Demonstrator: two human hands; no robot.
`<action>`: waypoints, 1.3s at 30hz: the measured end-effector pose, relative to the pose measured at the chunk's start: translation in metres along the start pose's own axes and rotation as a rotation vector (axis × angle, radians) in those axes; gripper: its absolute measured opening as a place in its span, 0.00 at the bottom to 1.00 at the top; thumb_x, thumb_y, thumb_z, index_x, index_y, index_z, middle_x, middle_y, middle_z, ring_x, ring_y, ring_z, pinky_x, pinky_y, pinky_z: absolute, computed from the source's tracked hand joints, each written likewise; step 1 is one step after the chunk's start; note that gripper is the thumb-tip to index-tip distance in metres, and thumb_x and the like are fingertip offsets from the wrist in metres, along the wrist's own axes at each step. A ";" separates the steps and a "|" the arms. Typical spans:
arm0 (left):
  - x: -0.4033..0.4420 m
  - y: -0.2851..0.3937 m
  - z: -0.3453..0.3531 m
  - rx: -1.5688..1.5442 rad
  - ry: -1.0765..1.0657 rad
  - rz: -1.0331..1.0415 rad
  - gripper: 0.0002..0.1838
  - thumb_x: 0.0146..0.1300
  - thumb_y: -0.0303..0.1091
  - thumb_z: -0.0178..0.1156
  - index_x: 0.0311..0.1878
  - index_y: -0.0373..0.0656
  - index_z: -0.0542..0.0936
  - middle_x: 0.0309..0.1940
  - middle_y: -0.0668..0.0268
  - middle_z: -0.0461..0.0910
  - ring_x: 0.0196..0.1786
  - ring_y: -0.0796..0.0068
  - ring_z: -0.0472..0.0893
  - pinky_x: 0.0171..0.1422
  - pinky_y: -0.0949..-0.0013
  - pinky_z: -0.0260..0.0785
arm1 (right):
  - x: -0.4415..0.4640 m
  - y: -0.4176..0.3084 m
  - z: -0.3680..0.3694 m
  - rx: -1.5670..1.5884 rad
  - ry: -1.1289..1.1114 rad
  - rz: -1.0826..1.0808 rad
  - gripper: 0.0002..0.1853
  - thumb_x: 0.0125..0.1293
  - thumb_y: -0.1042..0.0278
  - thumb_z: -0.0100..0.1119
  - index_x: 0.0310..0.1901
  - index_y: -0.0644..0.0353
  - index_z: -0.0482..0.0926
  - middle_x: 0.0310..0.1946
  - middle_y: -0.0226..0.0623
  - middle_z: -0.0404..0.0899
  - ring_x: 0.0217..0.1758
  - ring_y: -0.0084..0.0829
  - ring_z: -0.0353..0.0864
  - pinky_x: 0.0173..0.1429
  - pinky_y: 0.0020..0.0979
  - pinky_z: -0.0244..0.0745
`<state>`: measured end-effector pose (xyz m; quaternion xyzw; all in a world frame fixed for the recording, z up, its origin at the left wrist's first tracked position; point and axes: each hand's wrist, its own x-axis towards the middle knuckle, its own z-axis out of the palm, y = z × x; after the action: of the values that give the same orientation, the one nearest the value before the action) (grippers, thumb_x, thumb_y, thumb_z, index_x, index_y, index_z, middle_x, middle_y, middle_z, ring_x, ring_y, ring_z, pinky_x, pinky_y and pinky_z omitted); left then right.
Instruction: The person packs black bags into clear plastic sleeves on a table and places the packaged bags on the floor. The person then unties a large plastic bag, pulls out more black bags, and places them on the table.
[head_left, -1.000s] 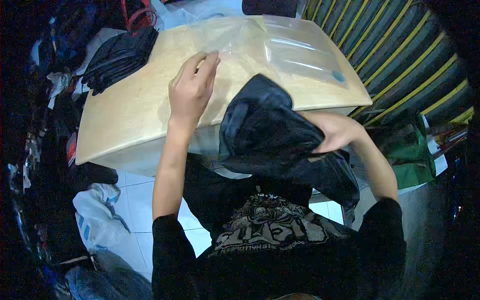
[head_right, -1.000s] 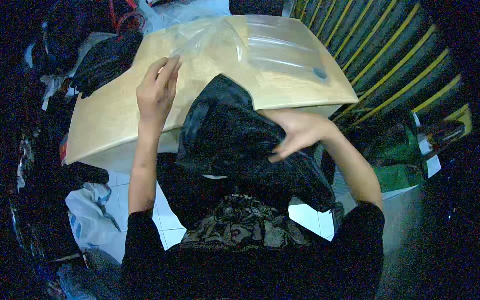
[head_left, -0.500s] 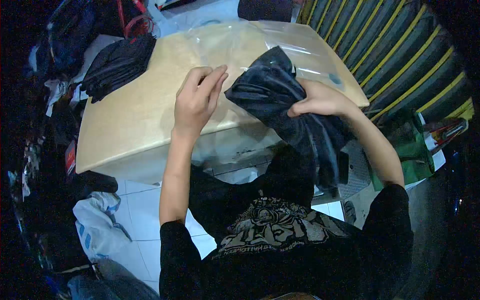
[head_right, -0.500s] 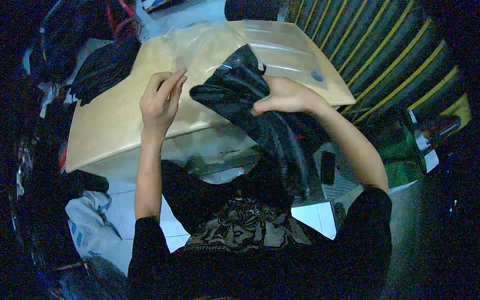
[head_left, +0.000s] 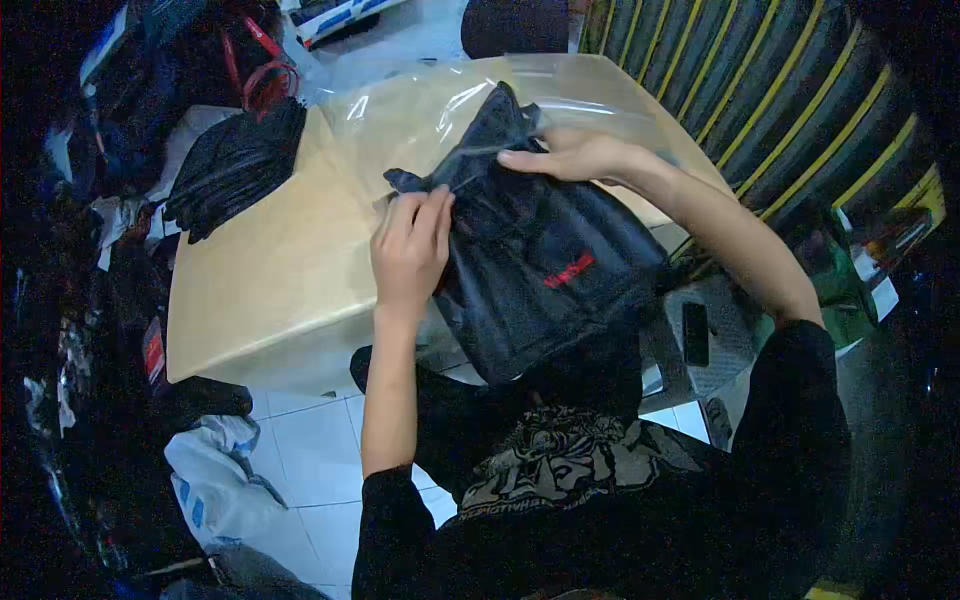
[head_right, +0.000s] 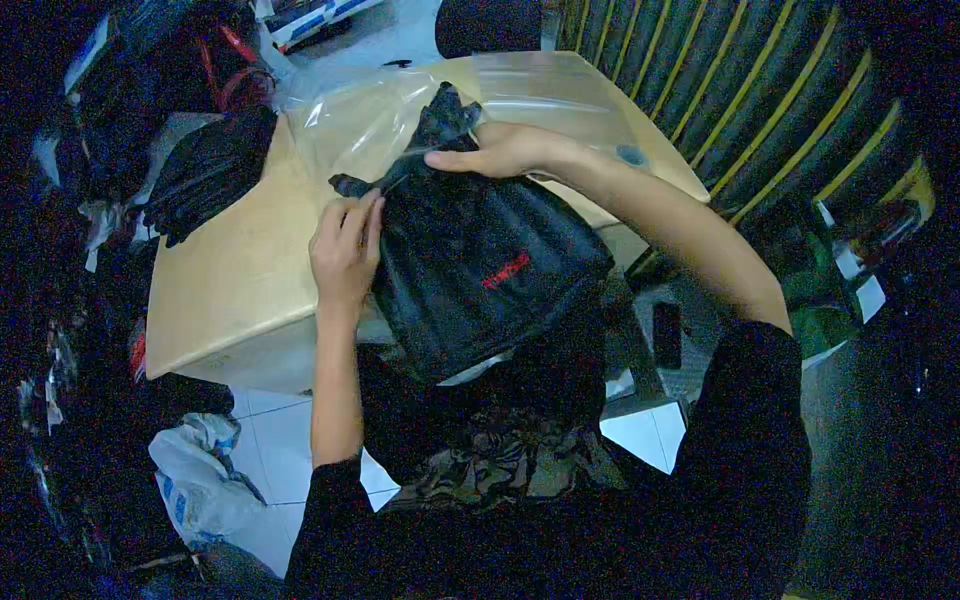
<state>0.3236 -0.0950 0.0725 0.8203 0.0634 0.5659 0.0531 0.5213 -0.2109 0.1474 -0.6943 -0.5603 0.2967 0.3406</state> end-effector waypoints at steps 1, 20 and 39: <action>-0.005 -0.004 -0.003 0.013 -0.003 -0.016 0.08 0.54 0.22 0.65 0.39 0.39 0.81 0.29 0.62 0.76 0.30 0.66 0.78 0.32 0.66 0.71 | -0.001 0.007 -0.006 -0.010 0.026 0.055 0.28 0.62 0.53 0.60 0.54 0.70 0.73 0.47 0.40 0.78 0.48 0.28 0.75 0.59 0.27 0.67; -0.043 -0.012 -0.010 0.063 -0.437 -0.136 0.08 0.57 0.30 0.60 0.40 0.42 0.76 0.32 0.61 0.73 0.36 0.60 0.75 0.42 0.61 0.67 | -0.125 0.085 0.033 0.901 0.110 0.125 0.40 0.52 0.65 0.69 0.64 0.73 0.61 0.56 0.44 0.74 0.57 0.32 0.75 0.65 0.31 0.66; 0.077 -0.004 0.112 -0.031 -0.288 0.235 0.05 0.62 0.33 0.57 0.37 0.44 0.77 0.24 0.61 0.71 0.26 0.60 0.80 0.26 0.59 0.73 | -0.081 0.056 0.083 0.370 0.797 -0.011 0.24 0.60 0.75 0.58 0.59 0.67 0.69 0.54 0.38 0.75 0.56 0.31 0.73 0.61 0.33 0.66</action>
<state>0.4556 -0.0803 0.1028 0.8938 -0.0501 0.4456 0.0079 0.4713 -0.2867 0.0558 -0.6786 -0.3262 0.0991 0.6506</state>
